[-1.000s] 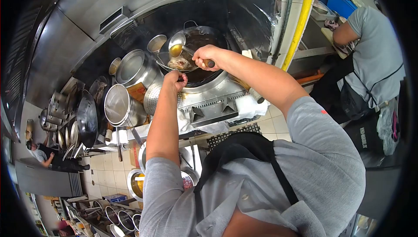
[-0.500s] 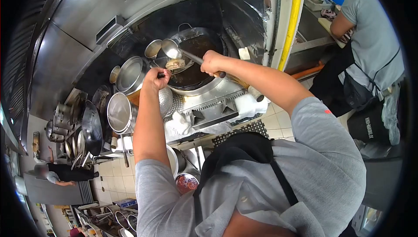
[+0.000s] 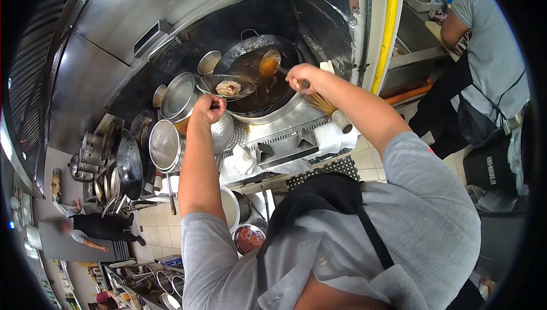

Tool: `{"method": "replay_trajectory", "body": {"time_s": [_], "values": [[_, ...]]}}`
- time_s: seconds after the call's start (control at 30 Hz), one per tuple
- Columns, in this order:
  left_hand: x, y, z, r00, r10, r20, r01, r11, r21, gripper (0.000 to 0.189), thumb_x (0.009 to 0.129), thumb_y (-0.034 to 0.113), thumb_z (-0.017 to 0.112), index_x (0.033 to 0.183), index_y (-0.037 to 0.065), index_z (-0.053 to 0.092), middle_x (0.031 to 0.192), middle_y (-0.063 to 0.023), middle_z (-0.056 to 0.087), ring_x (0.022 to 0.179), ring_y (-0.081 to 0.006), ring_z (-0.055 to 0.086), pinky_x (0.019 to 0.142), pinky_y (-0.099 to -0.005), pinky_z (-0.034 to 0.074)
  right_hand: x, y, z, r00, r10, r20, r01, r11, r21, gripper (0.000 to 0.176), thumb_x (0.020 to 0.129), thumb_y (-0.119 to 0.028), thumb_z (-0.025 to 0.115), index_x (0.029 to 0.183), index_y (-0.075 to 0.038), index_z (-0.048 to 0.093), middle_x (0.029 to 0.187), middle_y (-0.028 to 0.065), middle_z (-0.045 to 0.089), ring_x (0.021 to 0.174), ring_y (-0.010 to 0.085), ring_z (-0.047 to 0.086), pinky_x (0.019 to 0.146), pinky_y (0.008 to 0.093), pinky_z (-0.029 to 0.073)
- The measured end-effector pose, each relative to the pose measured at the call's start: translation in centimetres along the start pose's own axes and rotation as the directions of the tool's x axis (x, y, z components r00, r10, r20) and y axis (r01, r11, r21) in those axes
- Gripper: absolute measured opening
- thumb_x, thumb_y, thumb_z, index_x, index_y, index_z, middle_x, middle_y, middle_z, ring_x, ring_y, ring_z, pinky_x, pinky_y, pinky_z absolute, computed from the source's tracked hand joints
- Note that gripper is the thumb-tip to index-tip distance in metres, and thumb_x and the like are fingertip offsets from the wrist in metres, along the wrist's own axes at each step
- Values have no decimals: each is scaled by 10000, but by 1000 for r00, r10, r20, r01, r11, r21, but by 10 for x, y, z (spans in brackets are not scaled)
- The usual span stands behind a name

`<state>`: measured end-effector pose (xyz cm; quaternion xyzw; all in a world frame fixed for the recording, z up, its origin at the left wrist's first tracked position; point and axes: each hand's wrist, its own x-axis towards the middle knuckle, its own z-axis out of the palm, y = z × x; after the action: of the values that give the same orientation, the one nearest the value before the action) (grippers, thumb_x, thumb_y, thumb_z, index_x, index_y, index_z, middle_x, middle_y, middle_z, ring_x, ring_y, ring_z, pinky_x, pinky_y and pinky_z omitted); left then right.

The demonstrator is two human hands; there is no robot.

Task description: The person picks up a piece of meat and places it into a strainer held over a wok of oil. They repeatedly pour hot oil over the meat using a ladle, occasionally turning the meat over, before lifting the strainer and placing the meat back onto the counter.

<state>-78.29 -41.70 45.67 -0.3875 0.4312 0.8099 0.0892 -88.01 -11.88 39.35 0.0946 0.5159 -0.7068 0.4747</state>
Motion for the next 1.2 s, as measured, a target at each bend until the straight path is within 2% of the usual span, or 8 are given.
{"method": "replay_trajectory", "body": {"time_s": [0.03,0.07,0.2,0.3,0.7,0.93,1.03,1.2], "values": [[4,0,-2,1000,-1,-3,1,1000,0,67,740,-28,397,788,-70,379,674,-130,467,516,-175,488,428,-230,492,-2,-7,-4,989,86,117,-118,946,303,296,791,-20,447,555,-126,304,446,-16,339,325,64,360,288,179,318],[8,-1,-1,1000,-24,20,24,1000,4,63,739,-27,397,784,-67,378,673,-130,467,516,-176,488,429,-230,493,-9,-10,-7,976,73,206,-155,896,415,238,806,-23,418,603,-87,312,463,-11,363,336,57,375,301,148,332],[17,-3,4,998,-48,38,48,999,-1,61,740,-37,399,786,-71,379,677,-132,466,521,-179,490,428,-228,491,-28,-20,1,964,-19,265,-86,922,378,223,815,-27,406,615,-85,325,469,-16,369,347,56,384,303,155,343],[24,-8,11,999,-35,32,36,999,-26,65,747,-41,399,795,-83,384,686,-140,470,527,-180,491,427,-223,483,-41,-28,16,972,-67,226,-5,952,306,219,822,-35,404,623,-84,326,474,-18,370,347,53,379,302,154,340],[35,-2,24,993,-77,94,86,991,-101,106,759,-41,397,842,-99,369,691,-133,461,530,-171,480,429,-215,470,-49,-45,43,984,-58,168,29,985,172,152,836,-47,439,712,-54,353,492,-31,382,353,42,383,301,157,323],[36,-4,30,998,-34,51,38,996,-79,91,757,-40,392,829,-91,371,683,-123,454,518,-163,475,428,-214,463,-49,-40,49,985,-109,131,91,986,139,143,826,-32,442,701,-45,374,490,-26,380,366,47,398,296,162,320],[36,-3,30,992,-78,102,87,991,-97,89,757,-39,391,826,-90,371,677,-118,451,517,-159,474,428,-213,461,-47,-39,50,987,-84,135,66,989,134,151,823,-31,444,691,-48,372,492,-28,381,363,46,396,296,160,324],[33,-5,28,992,-75,100,84,993,-88,80,757,-38,392,817,-85,369,671,-111,451,517,-157,473,431,-210,456,-54,-38,55,989,-79,123,68,993,97,192,824,-40,446,648,-62,373,483,-32,386,356,44,395,295,155,336]]}}
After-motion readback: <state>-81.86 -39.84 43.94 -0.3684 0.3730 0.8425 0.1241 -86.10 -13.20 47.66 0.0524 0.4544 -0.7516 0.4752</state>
